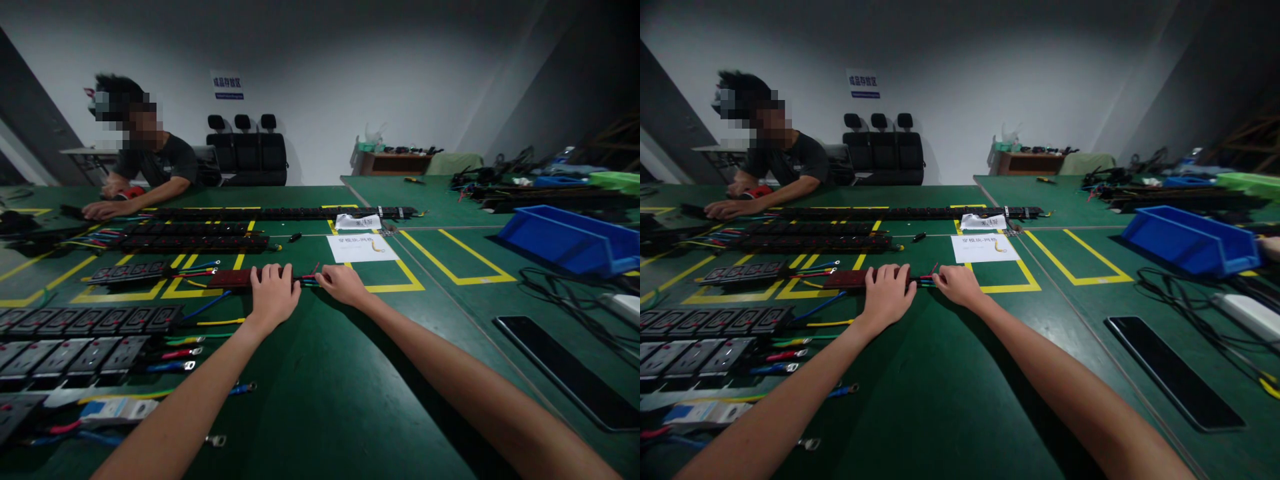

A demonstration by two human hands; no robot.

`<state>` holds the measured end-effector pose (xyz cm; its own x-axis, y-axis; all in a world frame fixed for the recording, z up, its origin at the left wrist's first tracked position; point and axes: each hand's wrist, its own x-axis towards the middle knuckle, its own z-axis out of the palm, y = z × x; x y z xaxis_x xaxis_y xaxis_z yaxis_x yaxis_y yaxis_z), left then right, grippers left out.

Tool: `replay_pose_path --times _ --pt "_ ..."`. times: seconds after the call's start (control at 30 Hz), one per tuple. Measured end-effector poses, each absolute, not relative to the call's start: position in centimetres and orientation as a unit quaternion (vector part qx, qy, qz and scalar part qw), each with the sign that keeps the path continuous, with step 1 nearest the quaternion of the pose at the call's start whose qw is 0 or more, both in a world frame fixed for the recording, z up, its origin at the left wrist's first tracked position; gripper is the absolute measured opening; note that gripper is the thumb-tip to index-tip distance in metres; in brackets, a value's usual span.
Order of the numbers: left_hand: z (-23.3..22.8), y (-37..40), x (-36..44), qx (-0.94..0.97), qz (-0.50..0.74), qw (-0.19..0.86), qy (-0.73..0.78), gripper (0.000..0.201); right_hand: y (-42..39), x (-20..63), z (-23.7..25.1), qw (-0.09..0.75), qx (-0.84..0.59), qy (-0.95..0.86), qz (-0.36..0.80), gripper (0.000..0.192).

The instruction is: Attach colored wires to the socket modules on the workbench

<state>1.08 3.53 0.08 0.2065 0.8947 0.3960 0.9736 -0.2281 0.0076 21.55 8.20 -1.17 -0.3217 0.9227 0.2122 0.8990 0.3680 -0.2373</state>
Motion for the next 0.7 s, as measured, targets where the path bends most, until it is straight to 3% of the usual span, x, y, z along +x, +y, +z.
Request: replay_pose_path --times 0.7 --pt "-0.13 3.53 1.19 -0.762 -0.159 0.135 -0.612 0.048 8.19 21.60 -1.14 0.161 -0.556 -0.815 0.034 0.036"
